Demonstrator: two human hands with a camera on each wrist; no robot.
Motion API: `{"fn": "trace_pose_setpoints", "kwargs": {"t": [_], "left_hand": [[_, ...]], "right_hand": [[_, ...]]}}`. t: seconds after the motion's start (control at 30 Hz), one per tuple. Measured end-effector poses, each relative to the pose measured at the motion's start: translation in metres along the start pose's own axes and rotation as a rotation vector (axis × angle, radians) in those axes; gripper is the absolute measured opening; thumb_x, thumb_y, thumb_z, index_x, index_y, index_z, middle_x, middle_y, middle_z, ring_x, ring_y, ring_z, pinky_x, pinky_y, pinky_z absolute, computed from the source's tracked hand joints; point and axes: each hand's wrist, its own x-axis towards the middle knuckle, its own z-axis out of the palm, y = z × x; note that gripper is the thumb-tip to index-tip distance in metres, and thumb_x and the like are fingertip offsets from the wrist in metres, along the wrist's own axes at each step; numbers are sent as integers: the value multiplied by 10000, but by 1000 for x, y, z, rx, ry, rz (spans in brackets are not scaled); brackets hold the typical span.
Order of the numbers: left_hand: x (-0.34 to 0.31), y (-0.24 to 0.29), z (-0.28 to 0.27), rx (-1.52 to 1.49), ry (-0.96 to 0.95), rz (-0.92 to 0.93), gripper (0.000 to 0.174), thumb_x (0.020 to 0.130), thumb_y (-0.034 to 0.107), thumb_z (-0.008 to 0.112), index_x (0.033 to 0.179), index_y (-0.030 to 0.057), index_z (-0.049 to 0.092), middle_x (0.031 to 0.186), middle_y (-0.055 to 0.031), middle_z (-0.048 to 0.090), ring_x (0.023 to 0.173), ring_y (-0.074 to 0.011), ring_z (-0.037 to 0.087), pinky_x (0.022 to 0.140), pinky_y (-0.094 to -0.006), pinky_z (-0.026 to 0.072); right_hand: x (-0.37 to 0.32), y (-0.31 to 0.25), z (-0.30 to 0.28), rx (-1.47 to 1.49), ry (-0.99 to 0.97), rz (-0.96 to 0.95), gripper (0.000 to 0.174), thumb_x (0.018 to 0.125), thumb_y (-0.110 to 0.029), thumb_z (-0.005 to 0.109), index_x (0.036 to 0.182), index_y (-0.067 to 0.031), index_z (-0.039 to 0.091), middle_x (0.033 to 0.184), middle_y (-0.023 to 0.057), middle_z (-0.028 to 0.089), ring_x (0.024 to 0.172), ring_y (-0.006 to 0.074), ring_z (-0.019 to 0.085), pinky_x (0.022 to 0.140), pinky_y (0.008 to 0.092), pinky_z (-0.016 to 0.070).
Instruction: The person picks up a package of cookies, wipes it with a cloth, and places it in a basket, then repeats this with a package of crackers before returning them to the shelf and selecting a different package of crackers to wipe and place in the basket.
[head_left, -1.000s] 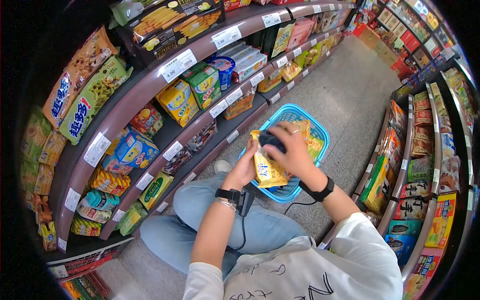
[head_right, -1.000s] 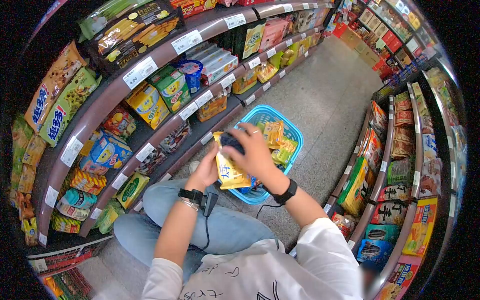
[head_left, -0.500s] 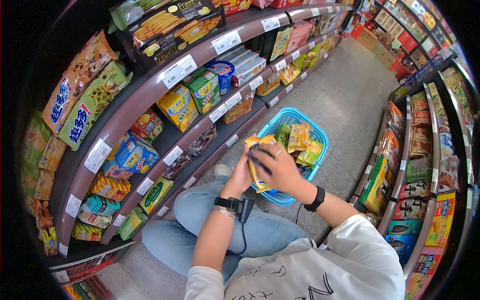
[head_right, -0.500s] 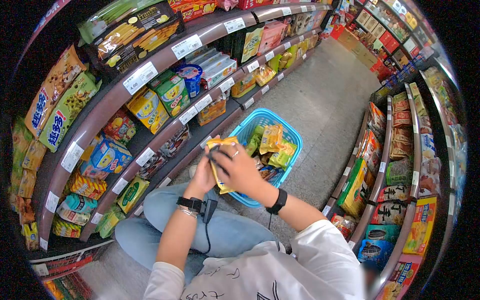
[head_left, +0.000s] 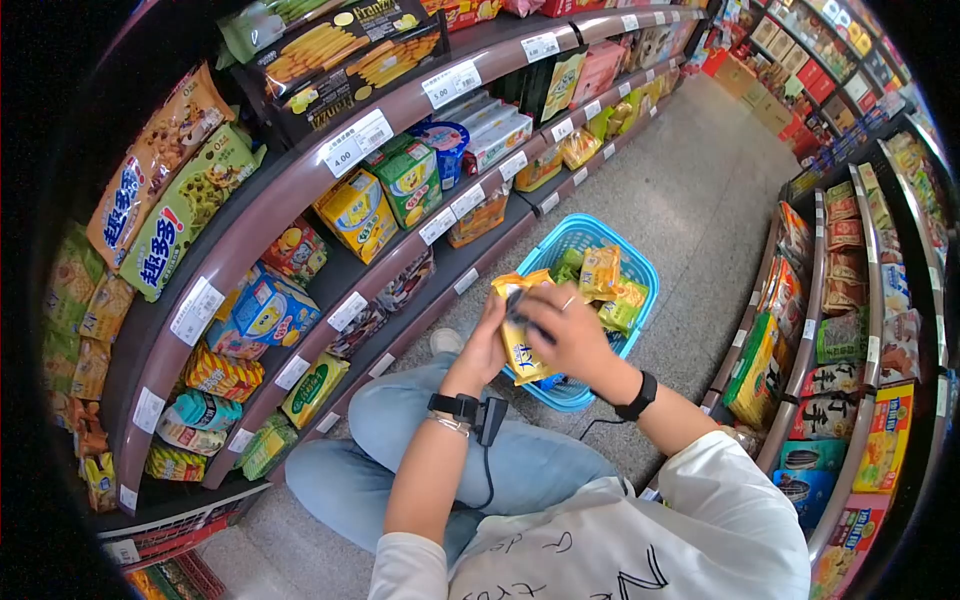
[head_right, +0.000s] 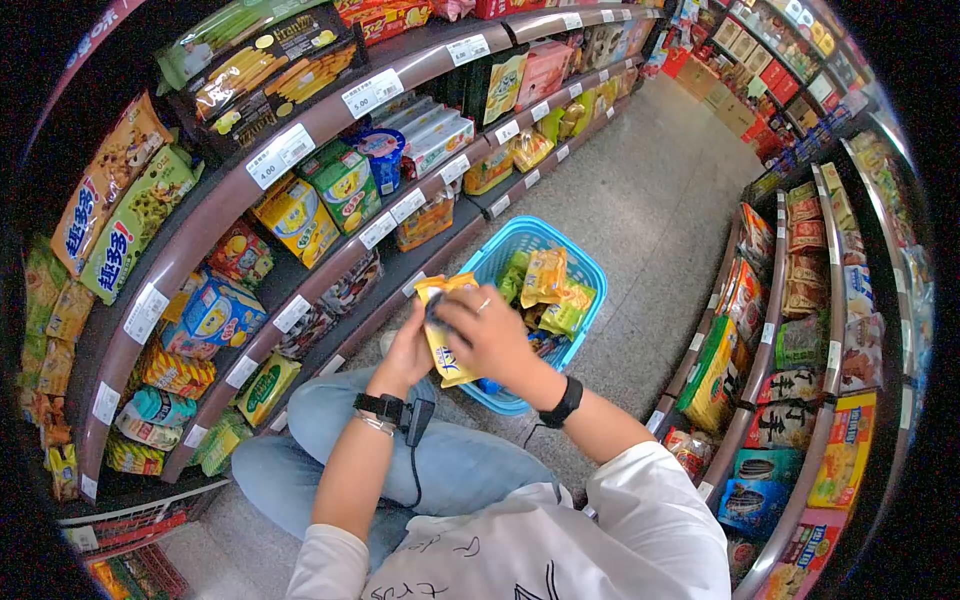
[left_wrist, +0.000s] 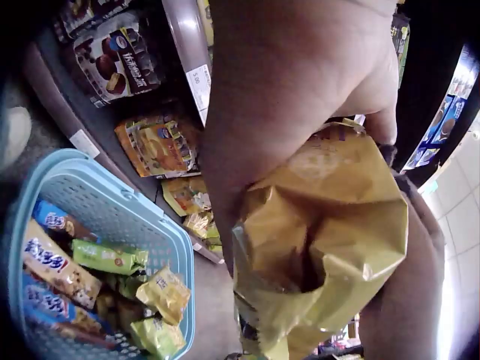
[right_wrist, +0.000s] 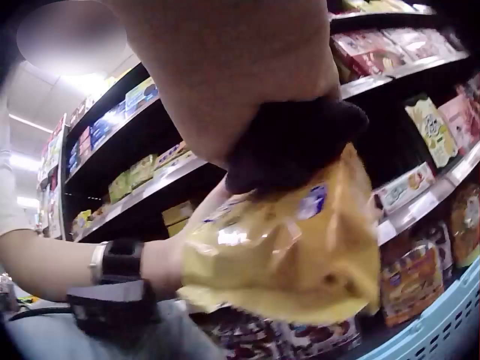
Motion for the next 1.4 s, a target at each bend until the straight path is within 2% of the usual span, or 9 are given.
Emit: {"fn": "trace_pose_setpoints", "kwargs": {"t": [0.07, 0.23, 0.3, 0.43, 0.57, 0.77, 0.9, 1.17, 1.4], "left_hand": [[-2, -3, -1, 4, 53, -30, 543, 982, 370, 512, 1452, 157, 344, 1376, -83, 482, 1269, -230, 470, 1069, -401, 380], [-1, 0, -4, -65, 45, -29, 557, 956, 257, 587, 1442, 148, 338, 1370, -107, 495, 1240, -229, 505, 1033, -380, 420], [-2, 1, -9, -13, 87, -118, 548, 938, 221, 616, 1419, 122, 373, 1328, -103, 531, 1199, -222, 538, 1008, -370, 443], [-1, -9, -8, -20, 121, -93, 469, 926, 220, 629, 1330, 52, 460, 1212, -80, 601, 1079, -211, 611, 913, -360, 506], [4, -2, -4, -67, 219, -17, 428, 920, 184, 620, 1303, 45, 491, 1204, -91, 612, 1078, -222, 615, 918, -365, 497], [1, -3, -9, -109, 188, -41, 469, 917, 163, 616, 1341, 47, 455, 1252, -102, 588, 1130, -230, 590, 953, -373, 480], [3, 0, -5, -101, 202, -36, 501, 910, 134, 624, 1363, 64, 421, 1268, -98, 568, 1149, -225, 577, 944, -364, 484], [1, -6, -5, -64, 122, -188, 462, 916, 186, 624, 1328, 59, 459, 1215, -83, 595, 1105, -204, 599, 951, -366, 482], [3, -3, -13, -154, 163, -127, 448, 907, 185, 632, 1301, 42, 475, 1190, -98, 614, 1073, -217, 618, 921, -363, 495]], "right_hand": [[7, 9, -3, -129, 103, 112, 355, 687, -87, 684, 1038, -90, 628, 1052, 102, 579, 932, 338, 547, 781, 437, 482], [-28, -19, 13, 50, -209, -45, 338, 693, -79, 695, 1027, -99, 649, 1066, 98, 589, 962, 315, 571, 865, 414, 476], [-32, -20, 11, 133, -195, -30, 344, 687, -66, 697, 1027, -104, 657, 1067, 97, 592, 959, 305, 573, 867, 412, 477], [-18, -6, 1, -64, 60, 120, 352, 685, -76, 703, 1031, -102, 639, 1059, 106, 578, 947, 325, 558, 796, 414, 493], [-45, -25, 8, 76, -136, 15, 360, 671, -60, 712, 1023, -103, 651, 1044, 93, 573, 934, 316, 567, 806, 407, 490], [-35, 0, 0, -29, 85, 262, 316, 684, -7, 675, 995, -62, 651, 1024, 131, 585, 941, 317, 570, 803, 418, 478], [-54, -30, 7, 83, -155, -1, 350, 660, -48, 704, 1001, -108, 653, 1008, 97, 576, 947, 298, 572, 811, 405, 490], [-7, 19, -7, -11, 122, 181, 322, 703, -5, 687, 1018, -62, 645, 1033, 136, 594, 964, 324, 596, 816, 394, 500], [-37, 5, -5, 79, 2, 158, 319, 694, -6, 692, 1006, -57, 653, 1030, 125, 595, 975, 305, 592, 833, 385, 496]]}}
